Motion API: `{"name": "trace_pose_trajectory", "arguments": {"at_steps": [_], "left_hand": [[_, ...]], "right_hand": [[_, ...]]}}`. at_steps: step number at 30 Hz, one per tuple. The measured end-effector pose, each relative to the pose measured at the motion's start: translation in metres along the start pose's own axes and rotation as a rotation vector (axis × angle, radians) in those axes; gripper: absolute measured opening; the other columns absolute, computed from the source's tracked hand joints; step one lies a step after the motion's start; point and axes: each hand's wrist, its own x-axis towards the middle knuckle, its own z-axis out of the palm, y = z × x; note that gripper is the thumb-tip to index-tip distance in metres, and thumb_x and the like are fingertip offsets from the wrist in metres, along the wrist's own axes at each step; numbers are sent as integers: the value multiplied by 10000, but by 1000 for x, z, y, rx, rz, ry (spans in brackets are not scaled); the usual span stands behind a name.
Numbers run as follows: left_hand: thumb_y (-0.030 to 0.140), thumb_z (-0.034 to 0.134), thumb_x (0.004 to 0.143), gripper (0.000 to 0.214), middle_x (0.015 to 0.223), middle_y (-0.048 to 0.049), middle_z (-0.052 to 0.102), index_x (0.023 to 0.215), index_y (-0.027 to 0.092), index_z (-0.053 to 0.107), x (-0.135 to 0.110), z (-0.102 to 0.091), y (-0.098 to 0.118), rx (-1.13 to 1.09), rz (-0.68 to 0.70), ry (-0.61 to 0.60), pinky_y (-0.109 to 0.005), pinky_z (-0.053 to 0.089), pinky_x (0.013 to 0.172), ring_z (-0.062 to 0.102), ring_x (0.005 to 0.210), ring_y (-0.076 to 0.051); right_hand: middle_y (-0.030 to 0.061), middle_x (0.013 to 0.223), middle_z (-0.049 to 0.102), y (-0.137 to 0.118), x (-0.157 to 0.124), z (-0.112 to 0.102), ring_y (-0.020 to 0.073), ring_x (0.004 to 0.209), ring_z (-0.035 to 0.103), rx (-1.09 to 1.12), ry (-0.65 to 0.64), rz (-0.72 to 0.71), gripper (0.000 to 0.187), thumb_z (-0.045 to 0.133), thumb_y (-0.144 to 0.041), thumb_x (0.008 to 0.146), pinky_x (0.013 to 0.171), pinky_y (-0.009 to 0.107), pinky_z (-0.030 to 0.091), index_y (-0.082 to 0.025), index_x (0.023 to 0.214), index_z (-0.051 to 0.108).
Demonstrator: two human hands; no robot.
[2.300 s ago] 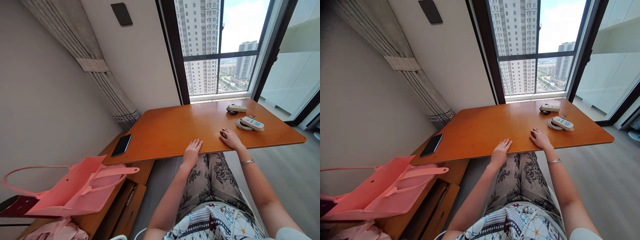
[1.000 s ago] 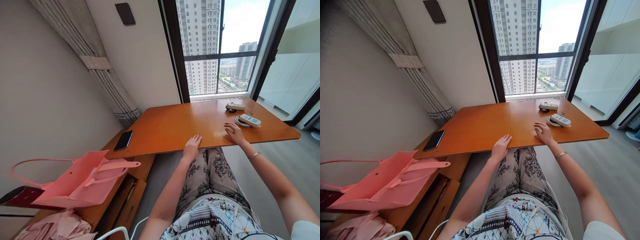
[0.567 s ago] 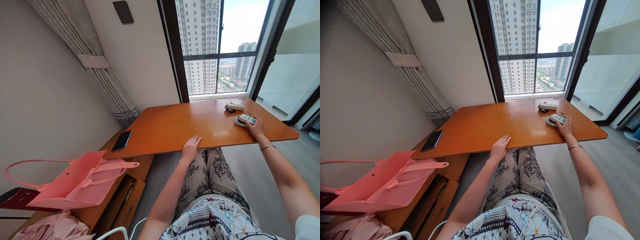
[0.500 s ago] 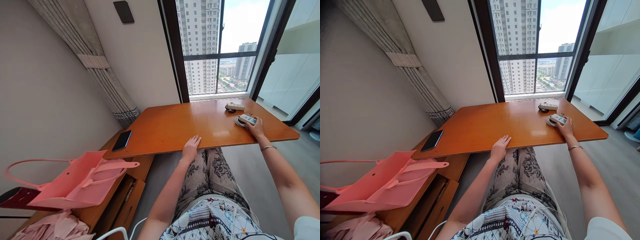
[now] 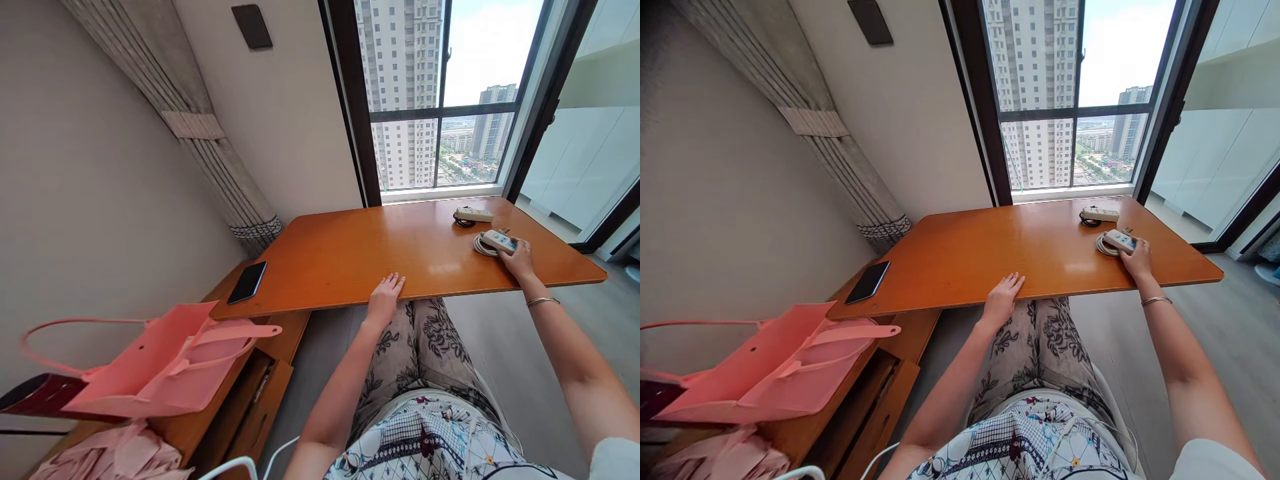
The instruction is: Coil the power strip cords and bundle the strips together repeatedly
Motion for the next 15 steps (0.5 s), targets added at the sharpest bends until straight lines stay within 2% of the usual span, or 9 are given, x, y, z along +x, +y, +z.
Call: {"name": "trace_pose_trajectory", "arguments": {"at_steps": [9,15], "left_hand": [[-41,397,812,677,1509,-138,494,1449,154,513,-10,-1,4,61,18,-5,-440,374,1196,457,1418,-237],[-37,386,811,691,1511,-138,491,1461,165,500,-21,-2,7,60,29,-2,-445,372,1195,449,1424,-235]], "right_hand": [[185,1268,502,1,-13,-10,350,1267,447,-3,-4,5,576,633,-406,730,1123,512,332,-148,1236,537],[196,1289,487,-1,-24,-20,357,1278,439,-22,-27,15,595,630,-414,741,1126,512,334,-138,1258,525]]}}
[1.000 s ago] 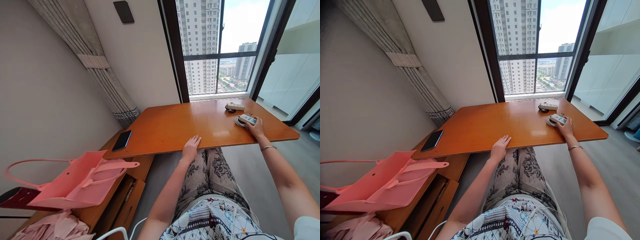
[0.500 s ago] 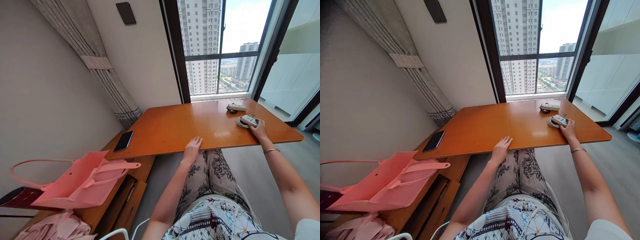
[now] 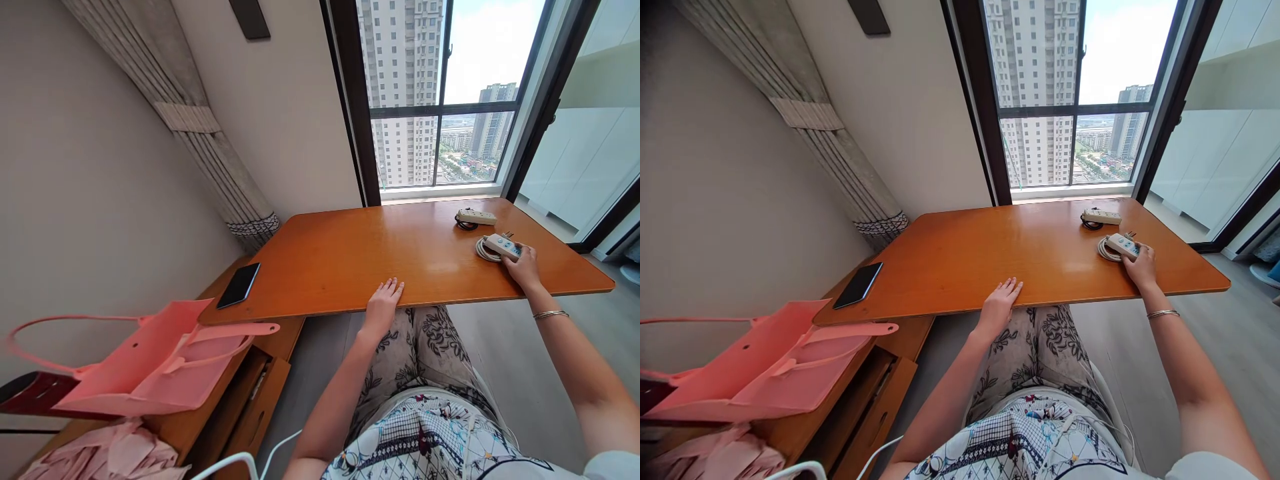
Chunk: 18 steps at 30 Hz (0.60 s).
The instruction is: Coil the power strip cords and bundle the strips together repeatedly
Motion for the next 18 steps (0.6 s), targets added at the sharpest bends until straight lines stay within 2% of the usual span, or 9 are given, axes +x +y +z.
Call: {"name": "trace_pose_trajectory", "arguments": {"at_steps": [8,18], "left_hand": [[-41,368,817,681,1519,-140,481,1454,153,507,-12,-9,8,-24,-12,-26,-437,360,1202,433,1434,-238],[-53,352,822,699,1531,-122,463,1470,169,491,-24,-9,12,-31,-20,-14,-432,364,1203,423,1439,-235]], "right_hand": [[206,1282,492,-2,-13,-8,372,1274,444,10,-1,24,618,627,-441,728,1127,529,332,-135,1257,530],[198,1312,482,-5,-24,-20,369,1271,469,-11,-12,49,615,636,-430,731,1125,512,345,-146,1268,534]]}}
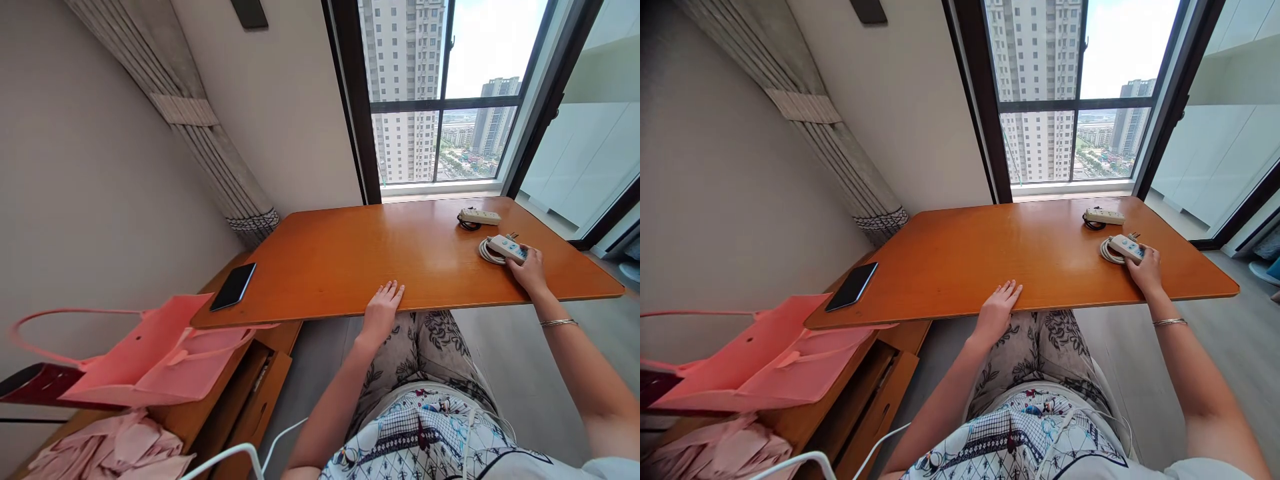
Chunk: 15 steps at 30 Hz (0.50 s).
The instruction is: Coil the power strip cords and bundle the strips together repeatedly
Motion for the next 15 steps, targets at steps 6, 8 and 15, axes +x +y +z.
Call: {"name": "trace_pose_trajectory", "arguments": {"at_steps": [6,8,15], "left_hand": [[-32,390,805,691,1528,-121,470,1459,158,503,1,-2,1,-26,0,4,-437,359,1208,427,1438,-237],[-21,426,787,707,1537,-119,460,1467,165,492,1,-3,1,-43,-7,-6,-445,350,1213,421,1443,-238],[289,681,825,674,1552,-155,435,1462,172,496,1,-13,0,-137,1,-48,-484,328,1212,391,1459,-300]], "right_hand": [[204,1317,480,-2,0,1,367,1306,453,13,4,8,581,630,-382,745,1144,509,329,-140,1263,531],[209,1335,468,-1,0,1,360,1332,433,19,14,10,590,628,-368,746,1152,496,323,-137,1278,520],[217,1276,534,-2,4,-2,388,1283,470,-16,-3,44,678,662,-427,730,1087,509,388,-119,1318,520]]}}
